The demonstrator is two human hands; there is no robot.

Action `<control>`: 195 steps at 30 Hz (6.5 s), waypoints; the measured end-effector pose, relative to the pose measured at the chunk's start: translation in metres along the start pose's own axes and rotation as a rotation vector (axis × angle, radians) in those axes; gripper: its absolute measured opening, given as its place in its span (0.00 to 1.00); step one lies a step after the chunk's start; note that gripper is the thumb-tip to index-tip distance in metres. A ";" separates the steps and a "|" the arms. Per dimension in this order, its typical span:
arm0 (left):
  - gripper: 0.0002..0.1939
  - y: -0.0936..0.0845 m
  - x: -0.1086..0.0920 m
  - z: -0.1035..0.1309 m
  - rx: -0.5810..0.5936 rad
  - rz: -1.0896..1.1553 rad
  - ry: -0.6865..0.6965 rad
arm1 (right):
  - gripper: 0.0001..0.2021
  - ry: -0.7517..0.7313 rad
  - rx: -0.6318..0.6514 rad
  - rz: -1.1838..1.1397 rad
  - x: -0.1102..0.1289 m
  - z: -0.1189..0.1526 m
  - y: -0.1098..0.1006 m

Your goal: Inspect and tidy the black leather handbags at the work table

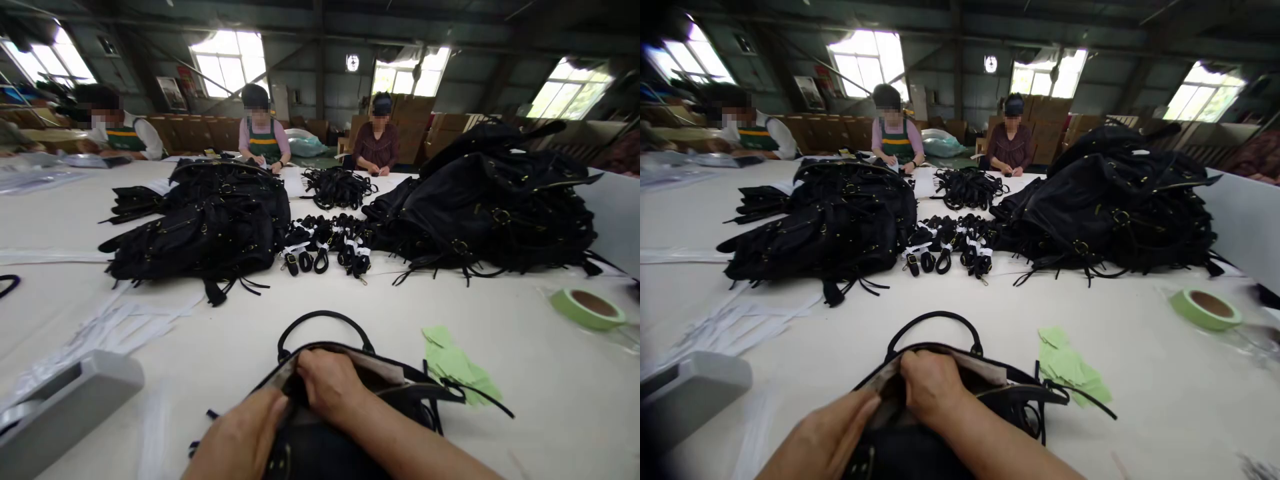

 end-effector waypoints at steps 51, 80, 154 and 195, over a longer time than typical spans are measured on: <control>0.15 0.018 -0.017 -0.053 0.249 -0.763 -0.122 | 0.07 0.094 -0.091 -1.104 -0.068 0.025 0.053; 0.16 0.003 0.044 -0.025 0.054 0.218 -0.083 | 0.03 0.098 -0.005 -0.917 -0.027 0.028 0.029; 0.07 -0.008 0.042 -0.017 -0.078 -0.288 0.234 | 0.07 0.116 -0.008 -0.797 -0.030 0.004 0.051; 0.14 0.015 -0.009 -0.031 -0.113 0.419 0.158 | 0.17 -0.100 -0.360 -1.255 -0.059 0.043 0.033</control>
Point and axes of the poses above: each hand's wrist, its own z-axis away from the middle knuckle, its own y-axis out of the palm, x = y × z, the point moved 9 cm from there along -z, towards the middle knuckle, and after that the axes turned 15 degrees about x, right-handed, at the moved point
